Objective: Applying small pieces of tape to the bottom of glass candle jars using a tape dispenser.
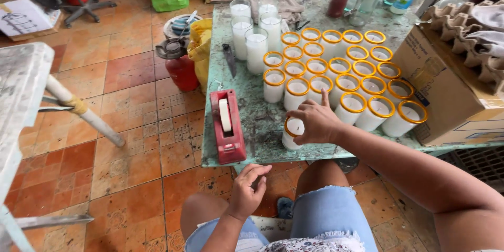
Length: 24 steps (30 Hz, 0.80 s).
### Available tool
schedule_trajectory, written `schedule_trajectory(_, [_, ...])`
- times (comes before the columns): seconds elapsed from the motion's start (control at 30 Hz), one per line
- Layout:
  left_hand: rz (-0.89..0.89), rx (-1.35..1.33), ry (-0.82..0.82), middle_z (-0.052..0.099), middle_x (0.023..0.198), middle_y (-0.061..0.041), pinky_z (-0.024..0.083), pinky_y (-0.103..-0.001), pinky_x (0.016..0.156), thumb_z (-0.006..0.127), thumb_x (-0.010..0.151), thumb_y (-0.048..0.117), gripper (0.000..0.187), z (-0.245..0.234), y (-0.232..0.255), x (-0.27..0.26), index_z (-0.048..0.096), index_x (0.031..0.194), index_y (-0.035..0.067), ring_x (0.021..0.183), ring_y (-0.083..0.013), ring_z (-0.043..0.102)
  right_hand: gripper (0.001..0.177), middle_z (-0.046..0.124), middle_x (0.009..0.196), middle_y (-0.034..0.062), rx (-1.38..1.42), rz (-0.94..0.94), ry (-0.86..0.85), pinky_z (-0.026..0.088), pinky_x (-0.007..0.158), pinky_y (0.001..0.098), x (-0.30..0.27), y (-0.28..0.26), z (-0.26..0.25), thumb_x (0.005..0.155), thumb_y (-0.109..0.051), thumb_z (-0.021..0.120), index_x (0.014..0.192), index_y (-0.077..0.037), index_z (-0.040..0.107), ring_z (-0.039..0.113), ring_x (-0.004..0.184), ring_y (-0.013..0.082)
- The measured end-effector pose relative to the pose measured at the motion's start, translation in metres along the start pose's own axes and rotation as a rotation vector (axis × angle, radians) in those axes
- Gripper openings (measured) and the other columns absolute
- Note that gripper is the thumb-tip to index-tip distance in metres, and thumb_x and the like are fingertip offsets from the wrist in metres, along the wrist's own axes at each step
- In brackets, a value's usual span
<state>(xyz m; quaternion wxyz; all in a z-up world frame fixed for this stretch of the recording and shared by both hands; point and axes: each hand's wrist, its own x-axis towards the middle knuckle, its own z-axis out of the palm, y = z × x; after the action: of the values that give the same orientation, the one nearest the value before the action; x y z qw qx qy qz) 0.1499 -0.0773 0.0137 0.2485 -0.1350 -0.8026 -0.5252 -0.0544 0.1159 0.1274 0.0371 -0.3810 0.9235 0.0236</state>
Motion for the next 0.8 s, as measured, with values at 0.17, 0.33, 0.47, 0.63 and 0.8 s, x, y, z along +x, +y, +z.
schedule_trajectory(0.17, [-0.080, 0.005, 0.043, 0.068, 0.110, -0.009, 0.061, -0.034, 0.088, 0.058, 0.092, -0.003, 0.032, -0.019, 0.006, -0.026, 0.071, 0.120, 0.004, 0.101, -0.0244, 0.068, 0.101, 0.065, 0.120, 0.0026, -0.031, 0.042, -0.023, 0.000, 0.113, 0.0825, 0.001, -0.003, 0.009, 0.061, -0.068, 0.081, 0.149, -0.034, 0.044, 0.046, 0.131, 0.0242])
schedule_trajectory(0.33, [-0.108, 0.029, 0.060, 0.067, 0.111, -0.007, 0.061, -0.030, 0.085, 0.061, 0.091, -0.002, 0.035, -0.028, 0.006, -0.045, 0.070, 0.124, 0.006, 0.098, -0.0185, 0.068, 0.141, 0.019, 0.165, 0.0118, -0.069, 0.025, 0.073, 0.006, 0.108, 0.0817, -0.025, -0.016, 0.020, 0.058, -0.076, 0.088, 0.163, -0.037, 0.003, 0.015, 0.151, 0.0436])
schedule_trajectory(0.47, [-0.100, 0.172, 0.270, 0.068, 0.099, -0.006, 0.057, -0.027, 0.074, 0.061, 0.096, 0.010, 0.027, -0.047, -0.001, -0.044, 0.068, 0.122, 0.007, 0.085, -0.0164, 0.065, 0.115, 0.011, 0.169, 0.0152, 0.124, -0.163, 0.530, 0.007, 0.116, 0.0733, -0.050, -0.044, 0.038, 0.073, -0.056, 0.083, 0.162, -0.021, 0.019, 0.013, 0.155, 0.0450])
schedule_trajectory(0.63, [-0.310, 0.148, 0.543, 0.067, 0.100, -0.007, 0.049, -0.033, 0.080, 0.062, 0.102, 0.017, 0.025, -0.078, -0.008, -0.003, 0.071, 0.124, 0.009, 0.084, -0.0143, 0.057, 0.077, 0.050, 0.151, 0.0155, 0.566, -0.439, 0.731, 0.024, 0.121, 0.0507, -0.050, -0.118, 0.075, 0.083, -0.029, 0.081, 0.150, -0.010, 0.050, 0.043, 0.143, 0.0378])
schedule_trajectory(0.8, [-0.687, 0.141, 0.412, 0.061, 0.109, -0.004, 0.047, -0.033, 0.093, 0.072, 0.093, 0.047, 0.037, -0.088, -0.045, 0.048, 0.078, 0.101, 0.012, 0.098, -0.0167, 0.060, 0.039, 0.060, 0.115, 0.0071, 1.162, -0.045, 0.688, 0.057, 0.078, 0.0337, 0.016, -0.150, 0.140, 0.092, -0.019, 0.075, 0.131, -0.016, 0.070, 0.067, 0.094, 0.0213])
